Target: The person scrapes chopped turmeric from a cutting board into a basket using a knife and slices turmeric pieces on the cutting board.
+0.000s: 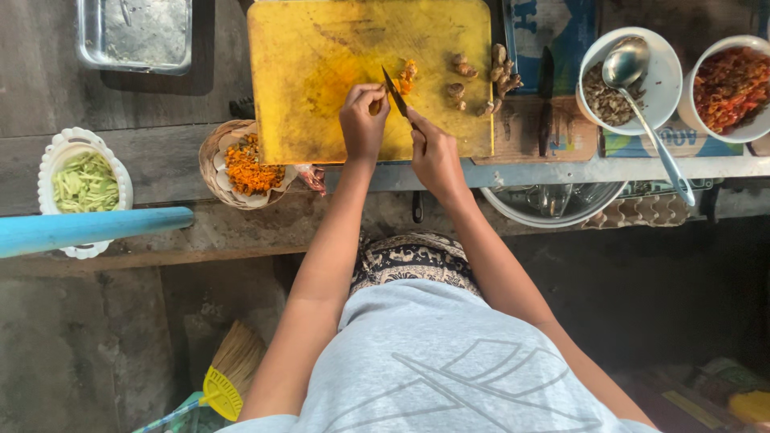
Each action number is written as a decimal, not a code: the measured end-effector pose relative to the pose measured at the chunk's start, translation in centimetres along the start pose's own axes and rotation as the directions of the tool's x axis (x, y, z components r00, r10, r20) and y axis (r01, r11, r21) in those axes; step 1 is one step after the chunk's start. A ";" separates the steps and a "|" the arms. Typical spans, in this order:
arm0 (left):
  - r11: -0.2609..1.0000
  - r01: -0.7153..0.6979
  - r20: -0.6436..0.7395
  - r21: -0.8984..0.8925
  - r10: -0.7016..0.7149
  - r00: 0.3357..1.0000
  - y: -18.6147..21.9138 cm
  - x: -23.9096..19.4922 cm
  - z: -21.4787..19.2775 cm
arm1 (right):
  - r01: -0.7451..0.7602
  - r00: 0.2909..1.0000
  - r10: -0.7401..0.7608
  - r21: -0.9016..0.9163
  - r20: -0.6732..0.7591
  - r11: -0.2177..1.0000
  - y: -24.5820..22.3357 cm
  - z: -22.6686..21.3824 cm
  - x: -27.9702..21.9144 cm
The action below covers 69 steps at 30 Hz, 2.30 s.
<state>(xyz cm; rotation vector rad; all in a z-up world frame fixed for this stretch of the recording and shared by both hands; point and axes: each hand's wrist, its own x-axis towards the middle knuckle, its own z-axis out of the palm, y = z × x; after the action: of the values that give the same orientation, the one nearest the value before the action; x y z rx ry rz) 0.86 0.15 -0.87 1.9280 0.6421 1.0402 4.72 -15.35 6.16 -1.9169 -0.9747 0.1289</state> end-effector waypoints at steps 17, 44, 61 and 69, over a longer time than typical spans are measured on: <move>0.975 -0.109 0.004 0.196 0.110 0.994 -0.3 0.2 -0.2 | -0.030 0.989 0.079 -0.348 0.127 0.937 1.4 2.2 -1.5; 0.988 -0.062 -0.012 0.140 0.064 0.998 -0.8 0.0 0.0 | -0.018 0.998 0.032 -0.243 0.054 0.970 0.6 0.3 -1.1; 0.993 -0.019 -0.009 0.115 0.020 1.000 0.3 0.3 -0.4 | 0.020 0.993 0.007 -0.227 0.114 0.974 1.0 0.3 0.3; 0.975 -0.031 0.014 0.218 0.029 0.999 -0.2 0.2 -0.1 | 0.018 0.995 -0.003 -0.148 0.102 0.989 -0.7 -1.5 0.5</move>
<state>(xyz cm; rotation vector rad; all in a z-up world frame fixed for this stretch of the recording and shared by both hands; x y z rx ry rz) 0.89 0.50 -0.92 2.1370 0.7496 1.0125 5.34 -15.95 7.69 -2.0582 -1.0885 0.1529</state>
